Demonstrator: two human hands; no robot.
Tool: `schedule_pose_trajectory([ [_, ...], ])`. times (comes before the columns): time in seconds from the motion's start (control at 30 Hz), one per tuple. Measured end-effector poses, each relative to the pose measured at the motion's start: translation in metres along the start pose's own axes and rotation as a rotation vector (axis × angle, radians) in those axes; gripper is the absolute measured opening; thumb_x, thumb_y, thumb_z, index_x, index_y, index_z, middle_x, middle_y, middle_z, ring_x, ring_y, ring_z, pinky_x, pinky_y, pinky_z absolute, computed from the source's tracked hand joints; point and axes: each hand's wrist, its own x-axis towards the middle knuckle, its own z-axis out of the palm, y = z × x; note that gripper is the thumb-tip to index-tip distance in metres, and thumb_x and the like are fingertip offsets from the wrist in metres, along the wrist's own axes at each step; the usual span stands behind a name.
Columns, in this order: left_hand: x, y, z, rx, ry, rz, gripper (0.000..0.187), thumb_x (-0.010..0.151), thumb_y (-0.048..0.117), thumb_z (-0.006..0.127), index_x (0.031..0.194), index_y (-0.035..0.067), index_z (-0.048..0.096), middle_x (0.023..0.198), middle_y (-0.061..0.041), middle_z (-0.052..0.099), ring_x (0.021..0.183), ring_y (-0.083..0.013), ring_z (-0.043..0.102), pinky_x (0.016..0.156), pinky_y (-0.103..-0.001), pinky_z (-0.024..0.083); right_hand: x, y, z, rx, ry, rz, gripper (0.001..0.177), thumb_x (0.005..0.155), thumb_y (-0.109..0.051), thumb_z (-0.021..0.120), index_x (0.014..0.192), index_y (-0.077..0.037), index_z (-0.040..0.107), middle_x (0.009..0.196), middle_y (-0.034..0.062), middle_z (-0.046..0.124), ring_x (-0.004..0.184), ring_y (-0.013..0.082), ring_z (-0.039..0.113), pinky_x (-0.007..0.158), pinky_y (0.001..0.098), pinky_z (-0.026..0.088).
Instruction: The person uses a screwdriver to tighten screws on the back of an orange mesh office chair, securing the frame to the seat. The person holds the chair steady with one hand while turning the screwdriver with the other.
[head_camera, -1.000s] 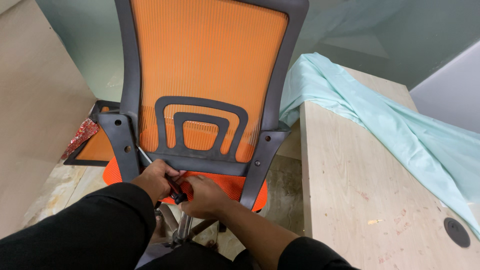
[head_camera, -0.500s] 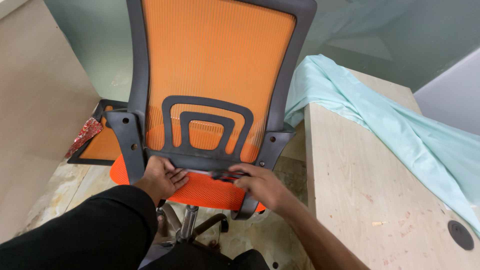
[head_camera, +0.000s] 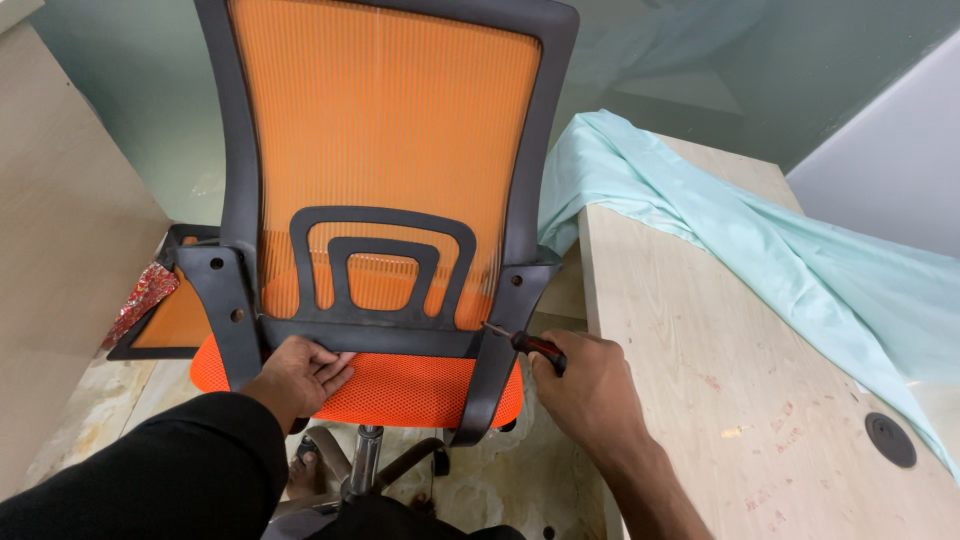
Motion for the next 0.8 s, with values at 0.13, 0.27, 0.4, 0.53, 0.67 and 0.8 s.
schedule_pose_trajectory([
  [0.13, -0.002, 0.001, 0.001, 0.007, -0.001, 0.007, 0.022, 0.092, -0.010, 0.045, 0.111, -0.001, 0.053, 0.113, -0.013, 0.066, 0.104, -0.0262, 0.071, 0.109, -0.045, 0.055, -0.001, -0.004, -0.004, -0.044, -0.069, 0.075, 0.027, 0.083, -0.017, 0.069, 0.104, -0.004, 0.077, 0.085, 0.0218, 0.074, 0.074, 0.0388, 0.072, 0.072, 0.0454, 0.056],
  [0.27, -0.005, 0.002, 0.002, 0.022, 0.003, -0.003, 0.025, 0.093, -0.010, 0.044, 0.113, 0.000, 0.053, 0.114, -0.012, 0.066, 0.106, -0.0254, 0.070, 0.110, -0.045, 0.054, -0.008, -0.006, -0.008, -0.034, 0.033, -0.014, 0.028, 0.080, -0.016, 0.071, 0.103, -0.001, 0.076, 0.089, 0.0223, 0.075, 0.079, 0.0393, 0.073, 0.073, 0.0449, 0.057],
  [0.4, -0.009, 0.002, 0.003, 0.023, -0.024, 0.002, 0.026, 0.093, -0.010, 0.043, 0.117, -0.001, 0.050, 0.117, -0.013, 0.064, 0.107, -0.0260, 0.070, 0.110, -0.045, 0.054, -0.017, -0.006, -0.013, -0.060, 0.072, -0.025, 0.026, 0.080, -0.016, 0.072, 0.101, 0.000, 0.077, 0.090, 0.0224, 0.075, 0.080, 0.0385, 0.073, 0.074, 0.0449, 0.057],
  [0.53, -0.013, 0.004, 0.002, 0.029, 0.006, -0.012, 0.025, 0.095, -0.011, 0.044, 0.118, -0.001, 0.047, 0.120, -0.014, 0.063, 0.109, -0.0264, 0.070, 0.111, -0.045, 0.054, -0.022, -0.008, -0.020, -0.032, 0.007, 0.098, 0.029, 0.082, -0.015, 0.070, 0.106, 0.000, 0.075, 0.088, 0.0216, 0.076, 0.072, 0.0335, 0.075, 0.069, 0.0433, 0.059],
  [0.67, -0.013, 0.005, 0.002, 0.034, -0.037, -0.001, 0.024, 0.094, -0.011, 0.044, 0.116, -0.002, 0.049, 0.121, -0.014, 0.063, 0.109, -0.0264, 0.070, 0.111, -0.044, 0.054, -0.022, -0.009, -0.021, -0.038, -0.006, 0.103, 0.028, 0.084, -0.016, 0.069, 0.106, -0.001, 0.075, 0.088, 0.0205, 0.076, 0.067, 0.0310, 0.074, 0.067, 0.0435, 0.058],
  [0.8, -0.012, 0.004, 0.003, 0.028, -0.022, -0.019, 0.025, 0.096, -0.011, 0.043, 0.118, -0.002, 0.048, 0.123, -0.016, 0.061, 0.110, -0.0273, 0.070, 0.111, -0.045, 0.055, -0.024, -0.005, -0.021, -0.068, -0.017, 0.083, 0.026, 0.085, -0.017, 0.069, 0.103, 0.001, 0.077, 0.086, 0.0215, 0.077, 0.069, 0.0323, 0.073, 0.071, 0.0434, 0.057],
])
